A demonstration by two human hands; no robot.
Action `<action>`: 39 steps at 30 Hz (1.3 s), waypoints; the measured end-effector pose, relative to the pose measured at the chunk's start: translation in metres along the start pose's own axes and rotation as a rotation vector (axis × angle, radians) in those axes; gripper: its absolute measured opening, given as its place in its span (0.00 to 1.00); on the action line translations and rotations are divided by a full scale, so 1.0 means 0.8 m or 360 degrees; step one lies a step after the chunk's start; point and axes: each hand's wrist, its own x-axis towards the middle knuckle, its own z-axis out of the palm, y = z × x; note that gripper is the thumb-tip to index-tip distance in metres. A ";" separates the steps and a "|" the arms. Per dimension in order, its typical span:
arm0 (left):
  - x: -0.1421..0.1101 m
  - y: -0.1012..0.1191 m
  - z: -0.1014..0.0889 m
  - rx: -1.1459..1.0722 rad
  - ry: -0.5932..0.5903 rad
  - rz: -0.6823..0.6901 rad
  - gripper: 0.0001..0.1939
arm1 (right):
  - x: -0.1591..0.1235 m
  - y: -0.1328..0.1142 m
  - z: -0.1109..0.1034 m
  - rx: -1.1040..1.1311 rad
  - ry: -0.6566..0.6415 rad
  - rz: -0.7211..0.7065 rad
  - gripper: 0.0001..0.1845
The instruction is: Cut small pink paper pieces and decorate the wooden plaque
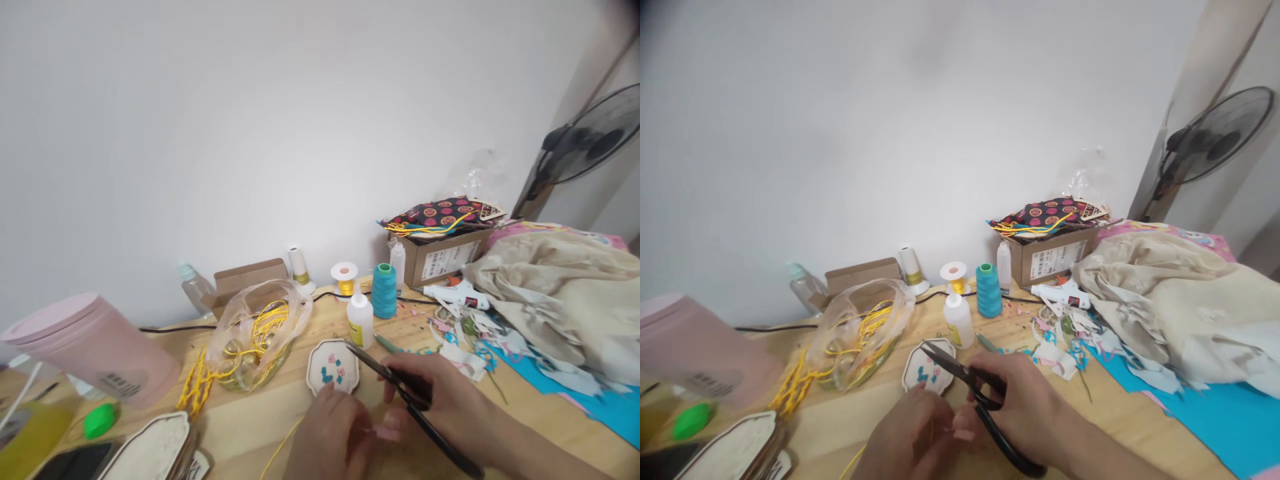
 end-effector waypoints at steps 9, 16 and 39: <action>0.003 0.023 -0.010 -0.0620 0.0003 -0.0613 0.06 | -0.001 -0.008 0.001 0.0467 -0.0113 0.0140 0.12; 0.005 0.026 -0.004 -0.1539 0.0130 -0.0717 0.09 | 0.005 -0.007 0.002 0.0630 0.0067 0.0102 0.10; 0.008 0.028 0.014 -0.1622 0.0136 -0.0557 0.14 | 0.002 -0.011 0.004 0.0648 0.0395 -0.0031 0.13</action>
